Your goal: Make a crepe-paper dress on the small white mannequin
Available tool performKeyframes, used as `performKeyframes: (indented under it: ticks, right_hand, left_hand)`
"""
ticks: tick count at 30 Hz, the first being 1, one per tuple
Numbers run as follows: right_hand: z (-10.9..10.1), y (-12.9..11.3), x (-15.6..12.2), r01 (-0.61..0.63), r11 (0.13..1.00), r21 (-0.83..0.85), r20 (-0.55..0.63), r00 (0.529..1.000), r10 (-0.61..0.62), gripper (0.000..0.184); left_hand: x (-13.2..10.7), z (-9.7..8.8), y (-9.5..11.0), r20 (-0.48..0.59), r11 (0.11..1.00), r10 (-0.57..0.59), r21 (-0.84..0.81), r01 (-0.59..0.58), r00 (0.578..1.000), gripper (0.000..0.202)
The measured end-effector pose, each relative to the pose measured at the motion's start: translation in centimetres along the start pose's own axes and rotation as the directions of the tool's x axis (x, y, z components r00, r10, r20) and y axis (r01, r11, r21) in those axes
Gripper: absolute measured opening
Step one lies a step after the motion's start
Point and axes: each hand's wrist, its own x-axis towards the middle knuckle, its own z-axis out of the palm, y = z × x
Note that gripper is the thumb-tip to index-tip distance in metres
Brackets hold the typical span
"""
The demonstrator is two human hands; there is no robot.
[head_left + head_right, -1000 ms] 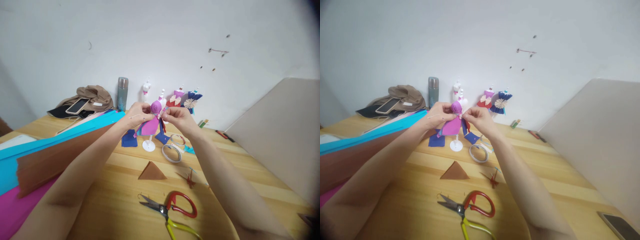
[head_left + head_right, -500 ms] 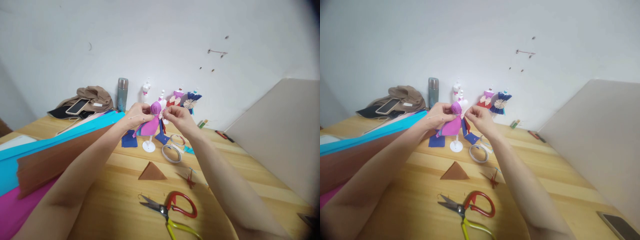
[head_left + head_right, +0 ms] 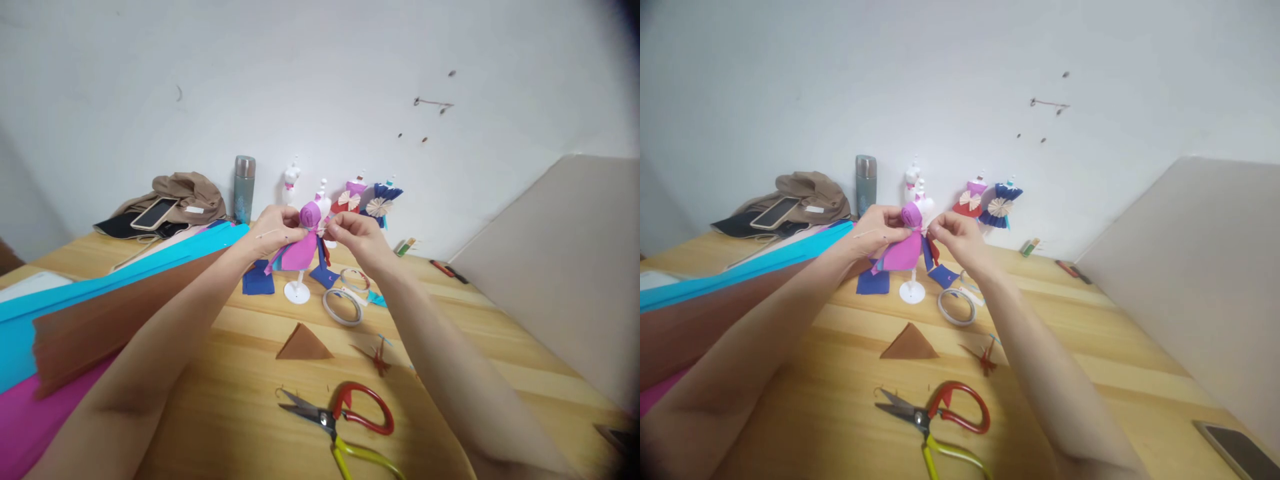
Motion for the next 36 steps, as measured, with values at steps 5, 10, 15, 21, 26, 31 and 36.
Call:
performKeyframes:
  ticks: [5, 10, 15, 21, 26, 31, 36]
  right_hand:
    - [0.2, -0.1, -0.3, -0.013, 1.0, -0.005, -0.006, 1.0, 0.013, 0.025]
    - [0.1, -0.3, -0.5, -0.051, 0.998, 0.022, -0.002, 0.999, 0.051, 0.026]
    - [0.0, -0.4, -0.7, -0.082, 0.996, 0.037, 0.0, 0.997, 0.082, 0.029]
    - [0.2, -0.3, -0.8, -0.093, 0.996, 0.001, -0.022, 0.995, 0.093, 0.016]
    - [0.6, 0.1, -1.0, -0.07, 0.988, -0.138, -0.056, 0.996, 0.062, 0.015]
    - [0.8, 0.0, -1.2, -0.043, 0.935, -0.351, -0.119, 0.993, 0.001, 0.024]
    - [1.0, -0.5, -1.5, -0.072, 0.938, -0.34, -0.15, 0.988, 0.021, 0.031]
  left_hand:
    - [0.0, 0.1, 0.3, -0.004, 1.0, -0.017, 0.004, 0.017, 1.0, 0.023]
    - [-0.1, 0.2, 0.6, -0.016, 1.0, -0.031, 0.005, 0.031, 0.999, 0.019]
    - [-0.2, 0.2, 0.7, -0.016, 0.999, -0.042, -0.003, 0.042, 0.999, 0.018]
    - [-0.1, 0.2, 0.4, -0.034, 0.999, -0.035, 0.027, 0.036, 0.999, 0.019]
    - [-0.1, 0.2, 0.4, -0.028, 0.999, -0.022, 0.022, 0.023, 0.999, 0.025]
    - [-0.2, 0.2, 0.4, -0.032, 0.999, -0.004, 0.037, 0.005, 0.999, 0.029]
    - [-0.1, 0.2, 0.3, -0.033, 0.999, -0.008, 0.054, 0.01, 0.999, 0.03]
